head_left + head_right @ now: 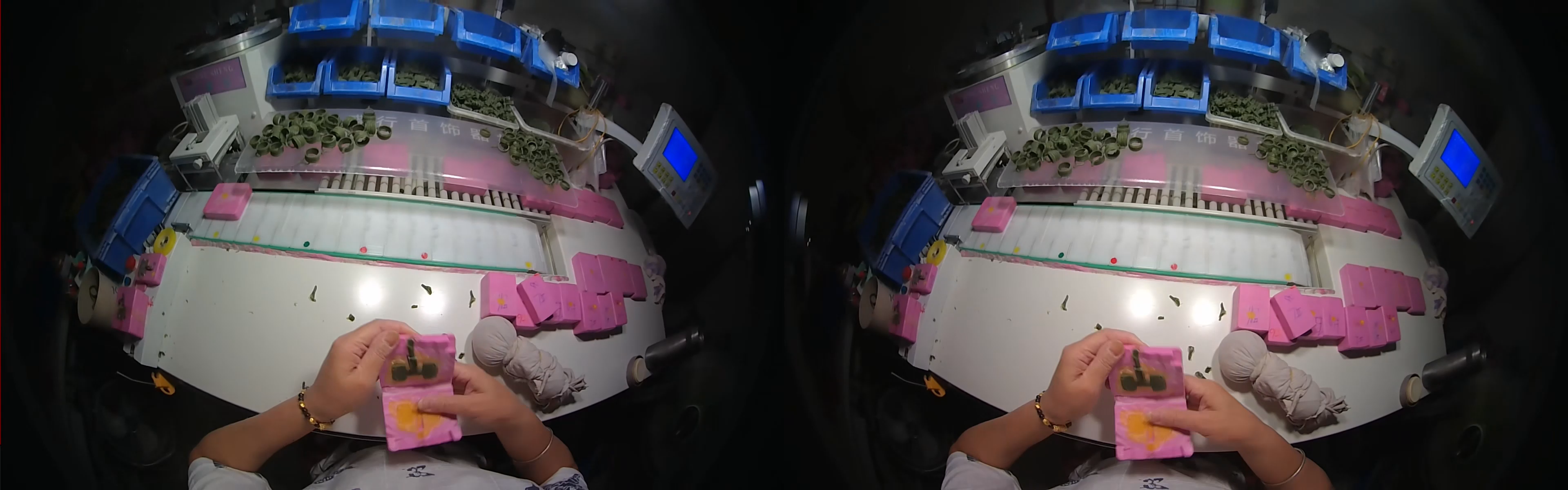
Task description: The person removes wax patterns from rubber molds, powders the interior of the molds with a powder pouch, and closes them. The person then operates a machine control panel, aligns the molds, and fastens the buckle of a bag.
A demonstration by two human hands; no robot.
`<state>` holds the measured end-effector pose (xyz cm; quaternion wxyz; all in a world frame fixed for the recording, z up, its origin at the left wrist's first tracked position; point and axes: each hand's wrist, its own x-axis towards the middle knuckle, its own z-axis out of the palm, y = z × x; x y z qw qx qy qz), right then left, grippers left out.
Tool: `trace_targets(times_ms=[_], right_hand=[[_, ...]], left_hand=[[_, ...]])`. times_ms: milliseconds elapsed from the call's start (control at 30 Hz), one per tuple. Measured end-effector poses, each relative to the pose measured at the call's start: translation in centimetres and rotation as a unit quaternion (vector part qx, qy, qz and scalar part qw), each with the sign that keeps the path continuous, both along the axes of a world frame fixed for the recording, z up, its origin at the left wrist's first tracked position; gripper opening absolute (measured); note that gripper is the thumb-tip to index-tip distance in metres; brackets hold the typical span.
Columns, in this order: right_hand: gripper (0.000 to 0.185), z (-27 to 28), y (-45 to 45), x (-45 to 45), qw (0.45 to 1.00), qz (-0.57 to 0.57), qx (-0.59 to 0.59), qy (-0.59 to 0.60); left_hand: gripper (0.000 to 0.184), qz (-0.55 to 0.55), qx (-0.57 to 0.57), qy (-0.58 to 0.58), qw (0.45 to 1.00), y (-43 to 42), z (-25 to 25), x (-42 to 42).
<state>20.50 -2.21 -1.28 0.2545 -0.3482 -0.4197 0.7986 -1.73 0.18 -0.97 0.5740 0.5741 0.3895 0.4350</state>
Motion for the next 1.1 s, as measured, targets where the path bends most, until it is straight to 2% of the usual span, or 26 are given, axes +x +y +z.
trace_targets(times_ms=[100,133,233,267,333,433,533,633,667,767,867,933,967,1000,1100], right_hand=[[0.038,-0.7,-0.7,-1.0,0.987,0.008,0.144,-0.074],[0.037,-0.2,-1.1,-1.2,0.992,-0.014,0.116,-0.049],[0.042,-0.4,-1.8,-1.3,0.957,-0.086,0.246,-0.128],[0.043,-0.1,-1.7,-1.2,0.919,-0.086,0.336,-0.189],[0.046,1.0,-1.3,-0.7,0.805,-0.082,0.501,-0.306],[0.043,1.6,-1.1,-0.3,0.729,-0.073,0.601,-0.319],[0.035,2.0,-1.4,-0.2,0.68,-0.046,0.656,-0.325],[0.032,1.5,-1.2,0.1,0.684,-0.008,0.666,-0.299],[0.031,2.0,-1.4,-0.1,0.707,-0.019,0.642,-0.296],[0.032,1.7,-1.2,-0.3,0.704,-0.025,0.644,-0.297],[0.032,1.7,-1.5,-0.7,0.722,-0.087,0.614,-0.307],[0.041,1.2,-1.4,-0.3,0.722,-0.104,0.589,-0.348],[0.046,1.1,-1.3,-0.1,0.72,-0.111,0.577,-0.369],[0.045,1.5,-1.4,-0.3,0.694,-0.125,0.599,-0.38],[0.025,0.6,-1.4,-0.4,0.681,-0.139,0.601,-0.394]], left_hand=[[0.027,-0.063,-0.062,-0.007,0.996,0.0,0.2,0.2],[0.026,-0.07,-0.067,-0.019,0.995,0.2,0.0,0.4],[0.025,-0.057,-0.122,-0.078,0.988,0.5,-0.4,1.2],[0.024,-0.048,-0.145,-0.1,0.983,0.5,-0.3,1.4],[0.022,-0.062,-0.187,-0.133,0.971,0.5,0.1,1.7],[0.021,-0.107,-0.246,-0.132,0.954,0.9,0.4,1.6],[0.023,-0.157,-0.265,-0.155,0.939,1.1,-1.0,1.6],[0.021,-0.153,-0.273,-0.159,0.936,0.8,-1.2,1.8],[0.02,-0.144,-0.277,-0.153,0.938,0.5,-0.9,1.9],[0.019,-0.091,-0.301,-0.154,0.937,0.1,0.0,2.1],[0.024,0.002,-0.158,-0.102,0.982,-0.4,-0.5,2.7],[0.03,0.036,-0.012,-0.016,0.999,-0.7,-0.1,2.4],[0.033,0.054,0.061,0.026,0.996,-0.9,0.2,2.2],[0.046,0.028,0.128,0.107,0.986,-0.6,0.7,1.8],[0.054,-0.009,0.248,0.174,0.953,-1.2,0.6,2.5]])
